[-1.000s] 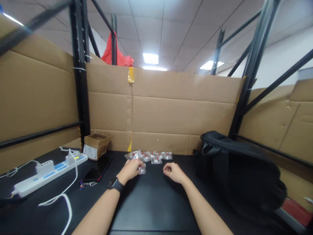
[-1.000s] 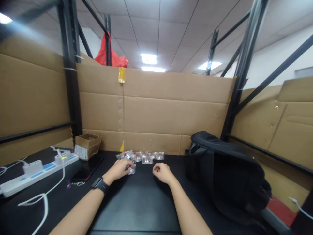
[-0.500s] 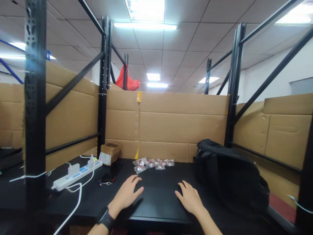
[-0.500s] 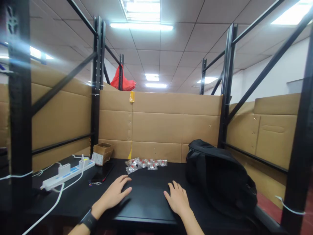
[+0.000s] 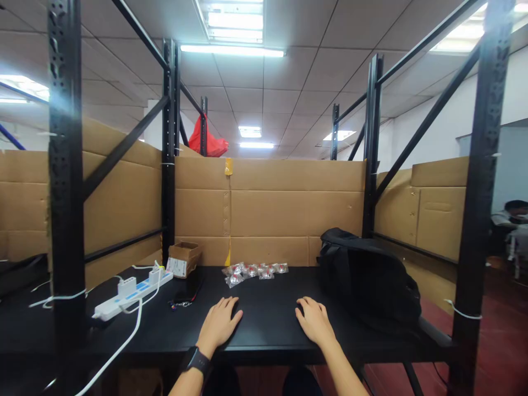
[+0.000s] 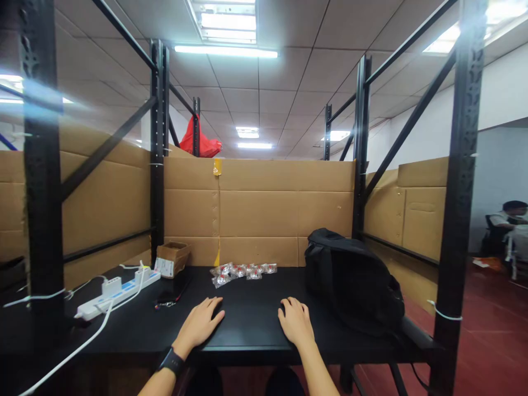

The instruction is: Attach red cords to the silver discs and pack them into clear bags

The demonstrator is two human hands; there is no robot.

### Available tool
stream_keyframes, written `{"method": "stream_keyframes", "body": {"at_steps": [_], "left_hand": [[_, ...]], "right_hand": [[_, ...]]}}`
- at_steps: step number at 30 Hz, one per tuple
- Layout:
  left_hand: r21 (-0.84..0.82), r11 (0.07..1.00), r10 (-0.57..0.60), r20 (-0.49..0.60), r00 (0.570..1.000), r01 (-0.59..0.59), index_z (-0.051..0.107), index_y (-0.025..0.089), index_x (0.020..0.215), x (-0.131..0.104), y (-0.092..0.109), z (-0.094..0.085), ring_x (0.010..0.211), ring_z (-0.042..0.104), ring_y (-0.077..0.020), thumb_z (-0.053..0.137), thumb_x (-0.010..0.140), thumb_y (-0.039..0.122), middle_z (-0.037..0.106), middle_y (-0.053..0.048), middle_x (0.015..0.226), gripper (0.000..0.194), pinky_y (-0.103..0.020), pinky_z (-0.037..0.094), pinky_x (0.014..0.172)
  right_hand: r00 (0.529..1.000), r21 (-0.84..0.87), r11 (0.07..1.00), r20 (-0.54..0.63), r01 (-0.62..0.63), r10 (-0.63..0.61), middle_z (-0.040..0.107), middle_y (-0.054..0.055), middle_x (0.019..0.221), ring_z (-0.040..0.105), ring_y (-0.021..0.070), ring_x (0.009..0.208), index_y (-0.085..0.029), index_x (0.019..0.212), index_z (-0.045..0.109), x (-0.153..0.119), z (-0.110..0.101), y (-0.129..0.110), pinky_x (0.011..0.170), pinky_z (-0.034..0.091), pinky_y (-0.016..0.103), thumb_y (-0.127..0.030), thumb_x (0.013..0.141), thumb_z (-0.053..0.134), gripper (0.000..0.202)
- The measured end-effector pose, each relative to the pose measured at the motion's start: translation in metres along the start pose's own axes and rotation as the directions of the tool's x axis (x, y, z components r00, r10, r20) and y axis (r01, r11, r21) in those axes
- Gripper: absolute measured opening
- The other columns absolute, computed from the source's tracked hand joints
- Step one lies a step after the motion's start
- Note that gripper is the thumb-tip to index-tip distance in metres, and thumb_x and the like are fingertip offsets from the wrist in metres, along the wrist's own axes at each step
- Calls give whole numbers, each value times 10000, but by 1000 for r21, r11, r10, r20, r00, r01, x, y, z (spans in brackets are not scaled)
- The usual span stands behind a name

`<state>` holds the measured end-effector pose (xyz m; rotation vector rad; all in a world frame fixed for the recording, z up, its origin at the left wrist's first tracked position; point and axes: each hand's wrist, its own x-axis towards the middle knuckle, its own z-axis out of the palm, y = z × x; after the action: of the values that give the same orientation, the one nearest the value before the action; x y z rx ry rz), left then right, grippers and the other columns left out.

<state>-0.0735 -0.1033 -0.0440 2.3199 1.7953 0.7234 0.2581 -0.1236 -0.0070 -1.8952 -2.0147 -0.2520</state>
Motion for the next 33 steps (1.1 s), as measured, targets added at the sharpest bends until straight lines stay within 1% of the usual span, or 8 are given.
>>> {"method": "stream_keyframes", "body": {"at_steps": [3, 5, 7, 17, 19, 21, 24, 33], "left_hand": [[13, 1000, -4, -29, 1000, 4, 479, 244, 1440, -1, 0, 0, 1422, 357, -275, 348, 947, 518, 452, -73, 1512, 579, -417, 284, 1145], [20, 1000, -10, -24, 1000, 10, 516, 259, 1410, -1, 0, 1, 1414, 366, -282, 359, 944, 518, 465, -67, 1501, 556, -428, 297, 1132], [21, 1000, -5, -13, 1000, 5, 558, 270, 1369, -1, -1, 3, 1397, 388, -284, 364, 942, 519, 494, -61, 1477, 530, -430, 311, 1120], [14, 1000, -13, 3, 1000, 13, 568, 275, 1354, 0, 0, 1, 1395, 384, -282, 371, 937, 500, 492, -62, 1477, 513, -450, 290, 1128], [20, 999, -35, 13, 999, 35, 562, 293, 1353, -1, 3, -1, 1405, 363, -294, 367, 935, 494, 480, -65, 1487, 503, -514, 249, 1139], [30, 997, -71, 20, 997, 70, 549, 316, 1357, -2, 7, -2, 1422, 327, -323, 359, 932, 498, 458, -68, 1503, 500, -618, 198, 1124], [35, 994, -108, 24, 994, 107, 538, 330, 1362, -4, 10, -4, 1434, 289, -357, 355, 928, 502, 432, -77, 1520, 502, -708, 189, 1073], [27, 995, -95, 8, 995, 94, 537, 339, 1349, -6, 9, -5, 1417, 312, -355, 355, 933, 514, 448, -77, 1507, 486, -712, 215, 1056]], "right_hand": [[999, 12, 1000, -35, 11, -10, 605, 125, 1301, 528, 266, 1240, -191, 1188, 646, 0, -3, 0, 1035, 377, 371, -339, 923, 438, 368], [999, 29, 999, -28, 28, -27, 645, 108, 1210, 582, 250, 1133, -198, 1141, 660, 0, -4, 0, 976, 416, 338, -323, 925, 438, 334], [999, 33, 999, -23, 32, -32, 666, 90, 1145, 599, 242, 1077, -213, 1109, 669, -1, -5, 0, 949, 423, 328, -310, 924, 447, 305], [999, 17, 1000, -40, 5, -4, 668, 71, 1146, 594, 247, 1076, -235, 1094, 659, -4, -7, -2, 908, 394, 365, -320, 922, 461, 275], [999, 21, 1000, -36, 6, -5, 666, 72, 1154, 592, 243, 1077, -235, 1090, 658, -4, -7, -2, 900, 396, 359, -317, 922, 458, 274], [1000, 28, 1000, -27, 6, -5, 664, 73, 1166, 590, 240, 1083, -238, 1093, 656, -4, -7, -1, 900, 396, 356, -313, 921, 457, 273], [1000, 37, 999, -12, 2, -2, 660, 73, 1184, 588, 242, 1094, -248, 1098, 652, -3, -7, 0, 905, 395, 360, -319, 920, 457, 274], [1000, 54, 999, 6, -1, 1, 661, 65, 1194, 588, 237, 1114, -252, 1094, 649, -2, -7, 2, 906, 390, 363, -329, 917, 465, 267]]}}
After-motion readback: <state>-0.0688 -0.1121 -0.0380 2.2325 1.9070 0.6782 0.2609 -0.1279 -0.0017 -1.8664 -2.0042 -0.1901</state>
